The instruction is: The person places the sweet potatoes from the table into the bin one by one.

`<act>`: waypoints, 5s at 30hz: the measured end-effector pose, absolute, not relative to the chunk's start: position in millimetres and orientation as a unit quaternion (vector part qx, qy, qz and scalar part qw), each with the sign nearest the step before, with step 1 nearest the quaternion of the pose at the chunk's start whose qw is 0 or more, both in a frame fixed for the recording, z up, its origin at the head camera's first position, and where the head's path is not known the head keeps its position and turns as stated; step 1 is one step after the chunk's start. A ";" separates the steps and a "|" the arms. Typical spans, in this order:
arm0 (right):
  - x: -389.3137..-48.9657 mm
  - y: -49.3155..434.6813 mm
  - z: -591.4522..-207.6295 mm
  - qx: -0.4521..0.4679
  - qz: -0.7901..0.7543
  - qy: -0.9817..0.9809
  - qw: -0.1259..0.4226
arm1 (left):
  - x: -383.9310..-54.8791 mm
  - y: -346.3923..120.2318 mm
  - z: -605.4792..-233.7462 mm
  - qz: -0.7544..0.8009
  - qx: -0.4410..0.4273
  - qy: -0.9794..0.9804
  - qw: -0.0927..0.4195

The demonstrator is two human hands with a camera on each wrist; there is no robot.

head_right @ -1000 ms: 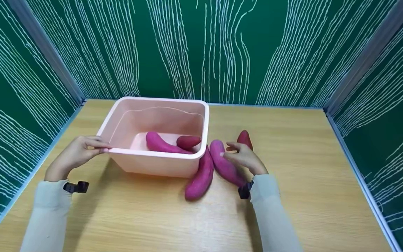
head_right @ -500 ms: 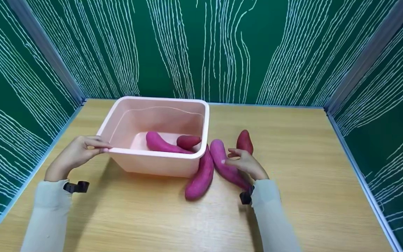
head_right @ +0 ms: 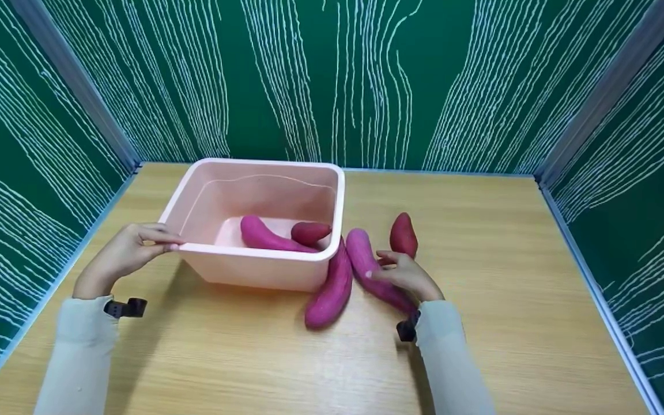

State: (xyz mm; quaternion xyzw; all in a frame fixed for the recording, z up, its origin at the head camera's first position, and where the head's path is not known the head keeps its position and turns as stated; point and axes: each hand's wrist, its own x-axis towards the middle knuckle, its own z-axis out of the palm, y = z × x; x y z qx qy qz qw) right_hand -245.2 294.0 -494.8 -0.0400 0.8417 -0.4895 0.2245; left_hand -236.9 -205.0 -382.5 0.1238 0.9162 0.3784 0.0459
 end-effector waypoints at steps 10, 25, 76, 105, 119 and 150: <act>-242.1 293.4 -500.3 -0.054 -0.496 0.837 0.223 | -235.1 -204.8 -381.7 0.379 0.132 0.915 0.039; -239.1 292.3 -513.7 -0.062 -0.494 0.844 0.198 | -237.4 -204.0 -382.2 0.381 0.129 0.915 0.047; -217.0 273.6 -526.6 -0.048 -0.460 0.884 0.070 | -236.1 -206.0 -382.4 0.377 0.121 0.917 0.042; -213.9 279.1 -502.4 0.005 -0.492 0.860 0.138 | -235.9 -204.2 -383.8 0.393 0.128 0.910 0.040; -216.8 283.0 -485.7 0.006 -0.481 0.865 0.142 | -235.8 -203.6 -382.2 0.392 0.123 0.910 0.045; -227.7 287.7 -436.4 0.004 -0.464 0.874 0.145 | -236.3 -203.2 -381.9 0.383 0.122 0.914 0.045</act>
